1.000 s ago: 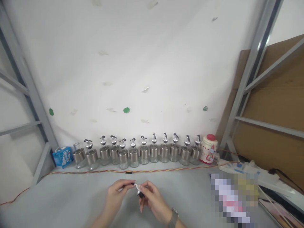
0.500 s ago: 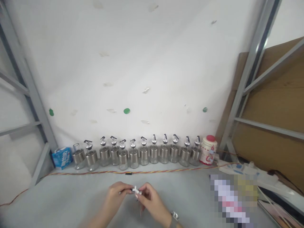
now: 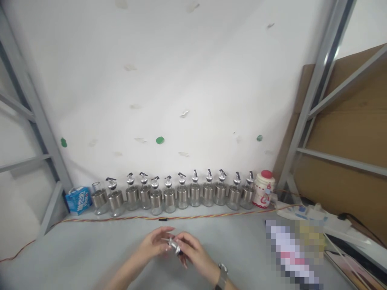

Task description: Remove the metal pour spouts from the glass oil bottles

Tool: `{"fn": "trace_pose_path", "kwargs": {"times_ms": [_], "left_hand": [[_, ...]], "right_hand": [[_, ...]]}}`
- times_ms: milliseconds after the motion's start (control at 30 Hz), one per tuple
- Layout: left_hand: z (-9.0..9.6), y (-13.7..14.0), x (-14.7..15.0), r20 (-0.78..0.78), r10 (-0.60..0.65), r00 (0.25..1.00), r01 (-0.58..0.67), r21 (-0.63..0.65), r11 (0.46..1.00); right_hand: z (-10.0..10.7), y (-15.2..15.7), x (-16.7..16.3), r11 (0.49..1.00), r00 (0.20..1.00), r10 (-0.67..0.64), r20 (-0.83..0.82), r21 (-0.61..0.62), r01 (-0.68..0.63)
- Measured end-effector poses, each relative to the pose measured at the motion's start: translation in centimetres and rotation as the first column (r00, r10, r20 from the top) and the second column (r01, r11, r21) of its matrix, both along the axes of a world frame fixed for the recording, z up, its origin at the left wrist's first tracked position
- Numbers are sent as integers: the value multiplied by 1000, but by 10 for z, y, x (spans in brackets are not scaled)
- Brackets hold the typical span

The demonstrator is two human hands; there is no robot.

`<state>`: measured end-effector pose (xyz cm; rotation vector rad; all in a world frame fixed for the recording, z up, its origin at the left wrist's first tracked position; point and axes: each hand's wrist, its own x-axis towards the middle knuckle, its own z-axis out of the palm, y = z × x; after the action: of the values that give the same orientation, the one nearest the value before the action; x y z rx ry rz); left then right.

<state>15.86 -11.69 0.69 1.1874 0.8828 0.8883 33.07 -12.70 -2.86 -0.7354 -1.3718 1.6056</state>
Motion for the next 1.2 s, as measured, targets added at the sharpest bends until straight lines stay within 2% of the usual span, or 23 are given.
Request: {"fn": "trace_pose_path", "kwargs": {"times_ms": [133,267,400,600,700,800,967,1067,1133,1200], "left_hand": [[13,-15,2,112,-143,983,154,-102,983],[17,-21,5,80,-254,964,254,10,967],[15,-17,6,-6,-274,962,274,91,958],[18,-17,7,39,-384,923,375,146,916],[13,-15,10,49,-338,940,328,155,932],[5,-8,12,107,-228,968,211,152,966],[3,3,4,240,-6,971,-3,36,999],[4,6,1,178,69,982,-77,42,996],[1,6,1,122,69,990,-79,77,994],[-6,8,1,-7,70,998,-68,176,982]], "right_hand": [[4,-3,0,999,1000,19,9,40,-20],[5,-4,3,993,997,28,73,115,-36],[2,-5,5,991,994,29,107,126,-43],[4,-8,8,987,987,29,157,151,-53],[10,-7,10,985,985,26,172,163,-55],[15,-3,10,988,993,-1,114,152,-17],[18,1,5,994,991,-105,-78,0,105],[19,2,3,981,973,-179,-144,-106,165],[19,1,2,974,964,-198,-179,-146,173],[20,1,2,971,957,-199,-212,-175,163]]}}
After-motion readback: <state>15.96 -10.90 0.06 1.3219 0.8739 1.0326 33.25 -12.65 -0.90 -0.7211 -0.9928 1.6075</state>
